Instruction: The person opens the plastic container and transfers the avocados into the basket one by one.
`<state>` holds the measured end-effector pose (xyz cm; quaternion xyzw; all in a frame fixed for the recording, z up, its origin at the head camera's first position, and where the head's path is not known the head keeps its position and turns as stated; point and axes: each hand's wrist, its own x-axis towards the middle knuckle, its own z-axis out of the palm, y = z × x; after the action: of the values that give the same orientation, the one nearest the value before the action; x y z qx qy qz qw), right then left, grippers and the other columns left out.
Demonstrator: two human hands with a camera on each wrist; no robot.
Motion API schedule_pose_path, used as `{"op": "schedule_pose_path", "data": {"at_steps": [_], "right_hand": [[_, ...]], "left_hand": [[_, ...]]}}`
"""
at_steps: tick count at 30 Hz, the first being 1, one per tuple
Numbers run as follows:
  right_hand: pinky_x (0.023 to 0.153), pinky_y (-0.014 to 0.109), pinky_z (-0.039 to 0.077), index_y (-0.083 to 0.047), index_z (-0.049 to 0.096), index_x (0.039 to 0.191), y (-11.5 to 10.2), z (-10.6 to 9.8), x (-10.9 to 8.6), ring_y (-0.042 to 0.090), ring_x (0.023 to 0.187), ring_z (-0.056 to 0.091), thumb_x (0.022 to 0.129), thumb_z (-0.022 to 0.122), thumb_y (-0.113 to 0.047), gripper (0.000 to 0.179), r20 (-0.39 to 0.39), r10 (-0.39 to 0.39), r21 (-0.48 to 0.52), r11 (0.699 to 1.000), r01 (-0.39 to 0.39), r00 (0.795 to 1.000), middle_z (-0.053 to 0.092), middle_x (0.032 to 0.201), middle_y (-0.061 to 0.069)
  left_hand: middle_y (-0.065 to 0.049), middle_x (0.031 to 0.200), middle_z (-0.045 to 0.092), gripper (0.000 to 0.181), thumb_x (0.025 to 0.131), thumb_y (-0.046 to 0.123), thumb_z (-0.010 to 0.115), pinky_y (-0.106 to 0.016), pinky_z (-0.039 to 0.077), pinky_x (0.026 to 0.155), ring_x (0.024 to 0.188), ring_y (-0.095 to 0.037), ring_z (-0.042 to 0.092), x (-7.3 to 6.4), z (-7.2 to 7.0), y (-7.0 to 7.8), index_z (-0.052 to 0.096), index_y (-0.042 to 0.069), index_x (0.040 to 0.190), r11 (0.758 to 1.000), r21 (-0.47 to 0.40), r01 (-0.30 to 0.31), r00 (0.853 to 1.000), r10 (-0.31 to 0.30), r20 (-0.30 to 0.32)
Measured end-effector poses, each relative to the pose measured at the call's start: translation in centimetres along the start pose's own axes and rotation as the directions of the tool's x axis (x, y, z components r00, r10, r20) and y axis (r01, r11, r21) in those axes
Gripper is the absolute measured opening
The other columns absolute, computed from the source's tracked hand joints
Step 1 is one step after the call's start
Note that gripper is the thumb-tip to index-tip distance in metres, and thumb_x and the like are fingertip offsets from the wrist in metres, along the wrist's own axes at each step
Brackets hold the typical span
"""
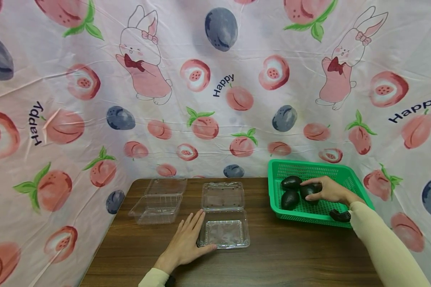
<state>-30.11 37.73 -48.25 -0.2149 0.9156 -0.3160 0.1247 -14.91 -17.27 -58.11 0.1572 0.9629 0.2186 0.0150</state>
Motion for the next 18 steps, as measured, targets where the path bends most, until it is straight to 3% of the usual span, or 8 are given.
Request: {"op": "schedule_pose_path", "data": {"at_steps": [12, 18], "right_hand": [[0.105, 0.058, 0.061, -0.003, 0.072, 0.15, 1.0, 0.0, 0.2, 0.05, 0.142, 0.061, 0.101, 0.088, -0.027, 0.057, 0.035, 0.045, -0.012, 0.999, -0.045, 0.998, 0.062, 0.159, 0.032], [0.108, 0.066, 0.06, -0.003, 0.072, 0.149, 1.5, 0.1, 0.2, 0.056, 0.146, 0.058, 0.101, 0.088, -0.025, 0.056, 0.041, 0.05, 0.001, 0.999, -0.05, 0.998, 0.061, 0.159, 0.033]], "left_hand": [[-0.012, 0.19, 0.025, 0.123, 0.094, 0.083, 0.072, -0.081, 0.023, 0.135, 0.173, -0.053, 0.027, 0.0, 0.0, -0.1, 0.024, 0.011, 0.181, 1.0, 0.0, 0.004, 1.0, -0.004, 0.003], [-0.012, 0.19, 0.025, 0.123, 0.094, 0.083, 0.072, -0.081, 0.023, 0.135, 0.173, -0.053, 0.027, -0.1, 0.0, -0.1, 0.024, 0.011, 0.181, 1.0, 0.004, 0.004, 1.0, -0.004, 0.005]]}}
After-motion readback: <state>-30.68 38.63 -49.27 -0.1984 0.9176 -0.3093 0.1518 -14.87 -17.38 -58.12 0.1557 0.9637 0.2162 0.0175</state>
